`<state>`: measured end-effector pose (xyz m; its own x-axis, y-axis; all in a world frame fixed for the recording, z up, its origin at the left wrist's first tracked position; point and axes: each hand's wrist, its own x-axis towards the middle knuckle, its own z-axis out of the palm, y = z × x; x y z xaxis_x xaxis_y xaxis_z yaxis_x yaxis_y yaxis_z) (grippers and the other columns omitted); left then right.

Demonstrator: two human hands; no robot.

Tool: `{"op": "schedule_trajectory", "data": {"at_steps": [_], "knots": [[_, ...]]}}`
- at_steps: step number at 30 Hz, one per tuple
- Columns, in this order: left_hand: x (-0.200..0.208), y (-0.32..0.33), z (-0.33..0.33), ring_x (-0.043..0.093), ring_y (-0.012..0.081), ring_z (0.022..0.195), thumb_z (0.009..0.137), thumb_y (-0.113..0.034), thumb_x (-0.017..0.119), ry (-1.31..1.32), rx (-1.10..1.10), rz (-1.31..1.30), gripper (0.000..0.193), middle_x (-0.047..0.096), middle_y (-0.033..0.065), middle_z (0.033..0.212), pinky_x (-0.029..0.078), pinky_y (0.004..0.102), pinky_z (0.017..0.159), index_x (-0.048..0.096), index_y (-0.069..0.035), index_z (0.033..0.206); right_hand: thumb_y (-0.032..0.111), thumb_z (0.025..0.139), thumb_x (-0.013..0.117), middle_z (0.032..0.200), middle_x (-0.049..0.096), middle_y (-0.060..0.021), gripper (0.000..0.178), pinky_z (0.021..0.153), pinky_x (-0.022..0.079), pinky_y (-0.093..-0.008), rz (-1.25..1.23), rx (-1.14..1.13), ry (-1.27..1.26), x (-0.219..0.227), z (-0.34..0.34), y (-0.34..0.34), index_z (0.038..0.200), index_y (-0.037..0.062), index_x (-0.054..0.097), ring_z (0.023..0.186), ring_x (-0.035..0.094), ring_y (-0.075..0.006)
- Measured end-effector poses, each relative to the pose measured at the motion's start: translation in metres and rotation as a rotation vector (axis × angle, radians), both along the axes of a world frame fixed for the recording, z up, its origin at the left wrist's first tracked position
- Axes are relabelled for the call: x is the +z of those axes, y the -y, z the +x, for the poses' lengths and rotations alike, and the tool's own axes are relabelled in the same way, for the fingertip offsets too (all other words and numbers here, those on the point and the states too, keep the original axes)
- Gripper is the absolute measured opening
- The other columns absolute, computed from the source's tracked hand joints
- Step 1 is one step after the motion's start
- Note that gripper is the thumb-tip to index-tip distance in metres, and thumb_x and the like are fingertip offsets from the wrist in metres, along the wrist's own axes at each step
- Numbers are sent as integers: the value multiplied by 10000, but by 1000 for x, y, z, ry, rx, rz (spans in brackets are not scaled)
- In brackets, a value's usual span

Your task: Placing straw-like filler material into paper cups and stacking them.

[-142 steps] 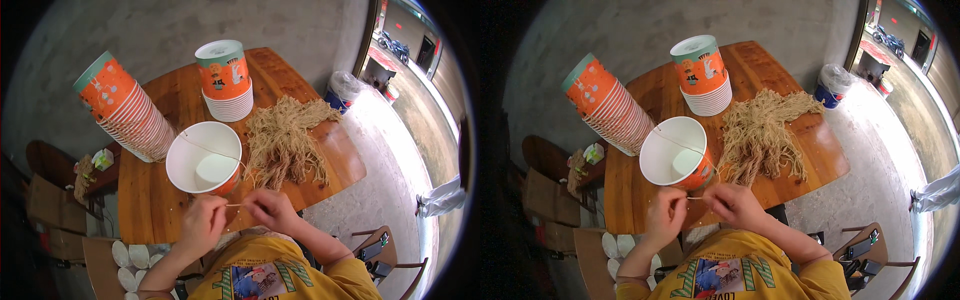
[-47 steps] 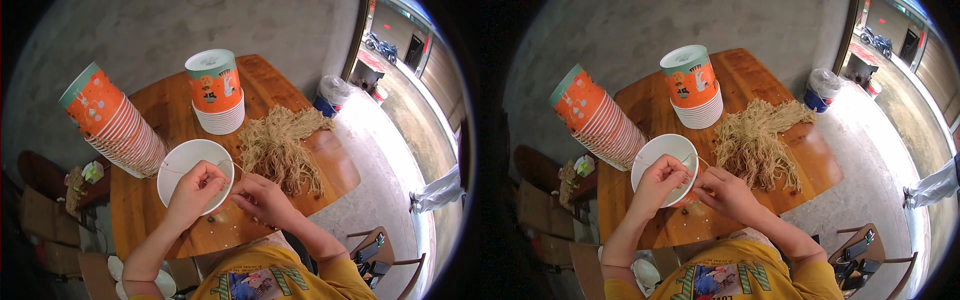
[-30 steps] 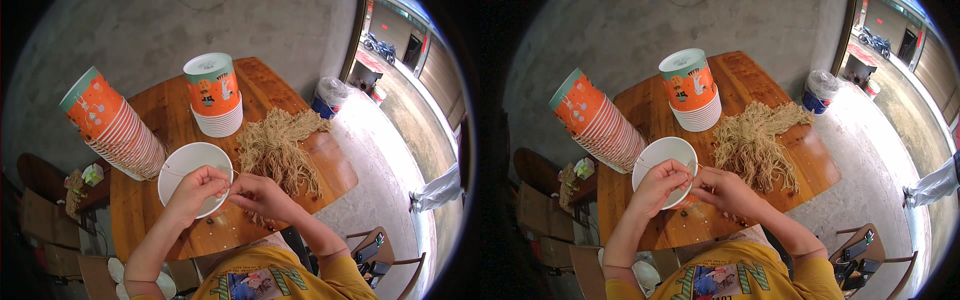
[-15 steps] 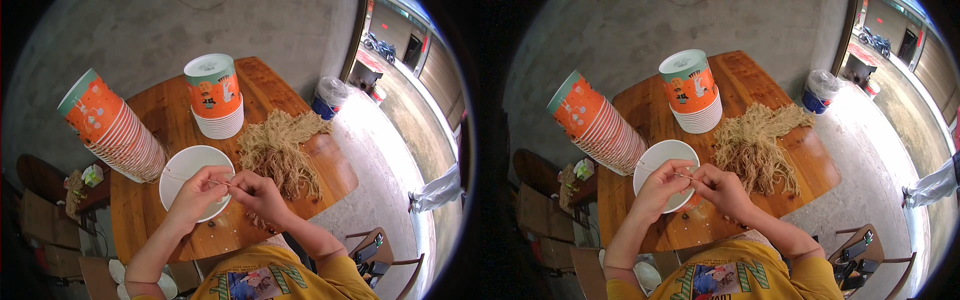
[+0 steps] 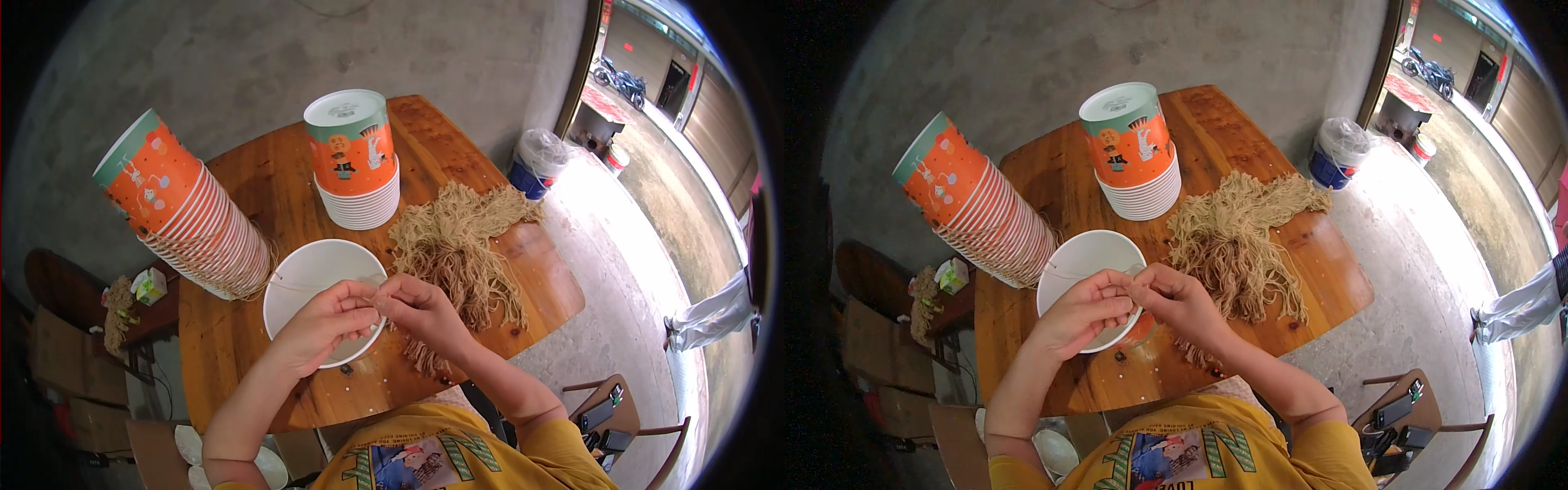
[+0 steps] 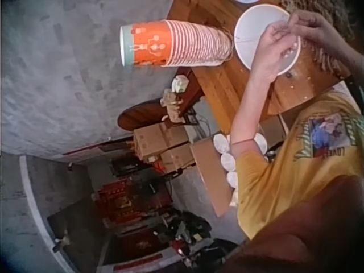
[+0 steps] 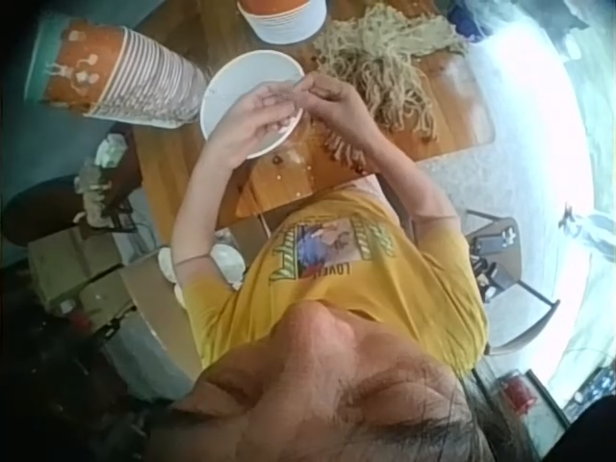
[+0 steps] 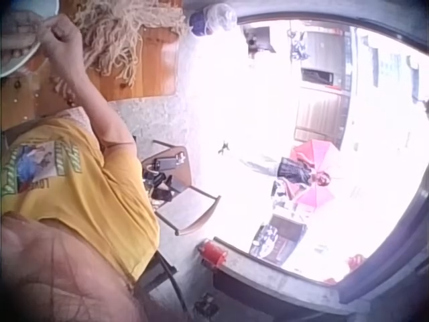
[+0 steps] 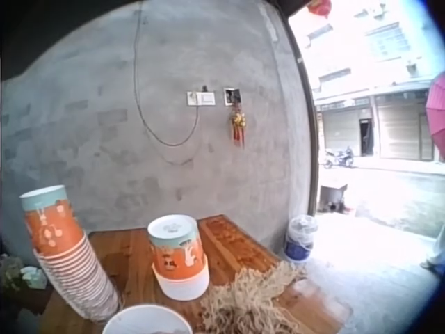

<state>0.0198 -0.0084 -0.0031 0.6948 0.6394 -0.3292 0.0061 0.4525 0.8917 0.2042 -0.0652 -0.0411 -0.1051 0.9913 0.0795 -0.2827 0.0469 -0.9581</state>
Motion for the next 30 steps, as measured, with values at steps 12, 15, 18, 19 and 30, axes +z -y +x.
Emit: {"op": "schedule_trajectory", "data": {"at_steps": [12, 15, 18, 19, 30], "knots": [[-1, 1, 11, 515, 51, 745, 925, -138, 634, -203, 22, 294, 102, 583, -27, 858, 423, 204, 683, 613, -48, 969, 61, 941, 547, 876, 555, 23, 89, 694, 431, -218, 156, 235, 198, 35, 35, -9, 1025, 32, 552, 780, 499, -42], [-3, 2, 12, 526, 55, 771, 928, -153, 634, -209, 5, 365, 128, 593, -23, 858, 437, 217, 699, 618, -36, 978, 59, 941, 555, 844, 544, 36, 75, 683, 423, -210, 232, 250, 257, 42, 31, -16, 1010, 36, 568, 760, 492, -36], [-2, 5, 12, 538, 55, 789, 934, -150, 625, -207, -22, 380, 136, 600, -17, 855, 445, 216, 708, 622, -27, 994, 49, 940, 553, 794, 534, 36, 68, 648, 423, -213, 296, 224, 322, 41, 29, -25, 1005, 34, 567, 716, 488, -45], [-2, 6, 12, 543, 54, 789, 937, -148, 621, -204, -42, 381, 142, 602, -14, 852, 449, 213, 707, 623, -24, 1006, 25, 930, 537, 758, 536, 18, 71, 627, 435, -227, 335, 189, 382, 38, 29, -28, 999, 22, 553, 690, 496, -61], [9, 5, 13, 516, 37, 722, 955, -194, 607, -204, -56, 255, 175, 596, -30, 840, 415, 190, 636, 631, -31, 1014, 57, 915, 603, 849, 560, -55, 104, 648, 476, -246, 419, -44, 434, 7, 48, -13, 1009, 34, 566, 761, 560, -124]]}}
